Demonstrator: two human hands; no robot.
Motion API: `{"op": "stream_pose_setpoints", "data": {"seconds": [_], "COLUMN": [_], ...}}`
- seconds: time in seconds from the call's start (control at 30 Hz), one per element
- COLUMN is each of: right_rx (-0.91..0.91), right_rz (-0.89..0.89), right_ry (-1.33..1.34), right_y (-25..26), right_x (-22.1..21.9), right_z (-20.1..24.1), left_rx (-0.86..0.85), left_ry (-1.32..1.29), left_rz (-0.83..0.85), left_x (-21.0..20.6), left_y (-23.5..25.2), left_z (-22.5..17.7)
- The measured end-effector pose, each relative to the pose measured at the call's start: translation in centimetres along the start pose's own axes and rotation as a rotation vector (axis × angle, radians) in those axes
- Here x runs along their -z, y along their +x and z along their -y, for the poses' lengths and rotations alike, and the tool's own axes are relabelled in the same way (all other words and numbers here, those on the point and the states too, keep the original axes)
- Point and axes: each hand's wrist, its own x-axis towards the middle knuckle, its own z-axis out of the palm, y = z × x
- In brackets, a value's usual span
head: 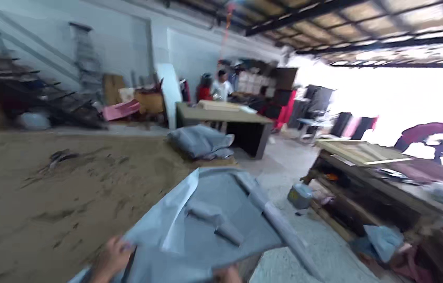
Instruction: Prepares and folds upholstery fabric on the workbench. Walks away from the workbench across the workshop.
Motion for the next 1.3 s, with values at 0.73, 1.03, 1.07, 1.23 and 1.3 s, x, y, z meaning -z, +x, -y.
{"op": "stream_pose_setpoints", "data": {"seconds": [0.73,1.03,1.07,1.23,1.3], "right_rx": [0.338,0.05,0.042,0.009,0.079], "right_rz": [0.013,-0.026,0.006,0.056,-0.036], "right_ry": [0.147,-0.077,-0.1,-0.196,-0.184], "right_y": [25.6,41.1,43.4,50.4,52.8], "right_x": [-7.3,-19.8,-21.4,-30.3,-32.1], "right_z": [18.7,32.9,33.8,34.5,35.2], "left_rx": [0.088,0.277,0.303,0.331,0.343], "left_ry": [-0.099,0.097,0.109,0.183,0.2], "left_rz": [-0.636,-0.505,-0.475,-0.363,-0.315], "left_x": [23.3,28.2,28.1,26.2,25.1], "left_y": [-1.2,32.7,35.7,47.7,51.5], "left_z": [9.1,19.1,20.6,26.1,26.5]}}
